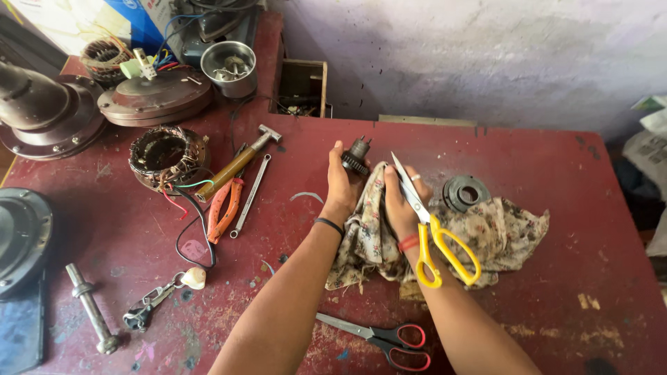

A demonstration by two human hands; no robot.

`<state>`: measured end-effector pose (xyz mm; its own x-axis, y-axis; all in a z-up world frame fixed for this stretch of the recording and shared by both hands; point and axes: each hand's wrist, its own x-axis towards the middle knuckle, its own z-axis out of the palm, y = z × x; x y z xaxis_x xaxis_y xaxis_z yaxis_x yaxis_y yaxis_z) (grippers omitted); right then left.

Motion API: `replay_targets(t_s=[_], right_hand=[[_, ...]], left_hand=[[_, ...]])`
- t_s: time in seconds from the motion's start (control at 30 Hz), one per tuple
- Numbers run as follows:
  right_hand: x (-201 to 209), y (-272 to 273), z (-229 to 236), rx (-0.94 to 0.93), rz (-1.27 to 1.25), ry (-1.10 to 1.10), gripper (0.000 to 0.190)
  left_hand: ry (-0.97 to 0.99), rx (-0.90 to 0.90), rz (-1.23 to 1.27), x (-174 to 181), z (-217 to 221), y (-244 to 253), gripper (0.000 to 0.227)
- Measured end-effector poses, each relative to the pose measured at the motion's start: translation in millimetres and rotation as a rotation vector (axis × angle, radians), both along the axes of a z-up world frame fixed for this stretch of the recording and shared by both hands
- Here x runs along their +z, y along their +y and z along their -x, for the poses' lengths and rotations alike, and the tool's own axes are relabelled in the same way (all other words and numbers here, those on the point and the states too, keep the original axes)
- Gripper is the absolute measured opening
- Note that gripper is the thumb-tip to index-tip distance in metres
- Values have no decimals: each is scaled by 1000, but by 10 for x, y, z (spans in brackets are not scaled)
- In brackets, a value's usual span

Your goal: The person uses yellow-handled scissors to scrape debris from the grooves of a cylindrical metal gear. After scraping, the person wipes the gear with a patterned cloth to remove residue. The gear is then placed on the workbench.

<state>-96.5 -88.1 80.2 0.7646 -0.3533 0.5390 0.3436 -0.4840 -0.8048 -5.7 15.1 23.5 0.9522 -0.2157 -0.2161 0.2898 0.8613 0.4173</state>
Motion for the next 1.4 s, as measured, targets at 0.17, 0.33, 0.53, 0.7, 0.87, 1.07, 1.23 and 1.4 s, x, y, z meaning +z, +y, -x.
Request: replay_targets(t_s=[0.17, 0.33, 0.53, 0.7, 0.87, 1.07, 1.23, 1.4], right_hand=[[463, -234, -188, 424, -253, 465, 9], [906, -860, -137, 506, -456, 214, 13], [130, -599, -601, 420, -768, 7, 12], [-428, -578, -662, 321, -756, 42, 20], [-483, -587, -739, 374, -652, 52, 27], [-513, -519, -752, 410, -547, 111, 29], [-524, -415, -723, 490, -526, 19, 24], [-539, -393, -717, 441, -526, 51, 20]], left_hand=[[18, -52, -90, 97, 44, 43, 49], [113, -56, -65, 144, 32, 14, 45], [23, -57, -84, 123, -20, -25, 51], [-6, -46, -128, 42, -93, -20, 52], [-21, 79, -111, 50, -229, -34, 53], [-49, 86, 28, 2, -222, 1, 63], [-84, 39, -105, 6, -197, 26, 58], [-42, 61, -71, -26, -212, -9, 54]])
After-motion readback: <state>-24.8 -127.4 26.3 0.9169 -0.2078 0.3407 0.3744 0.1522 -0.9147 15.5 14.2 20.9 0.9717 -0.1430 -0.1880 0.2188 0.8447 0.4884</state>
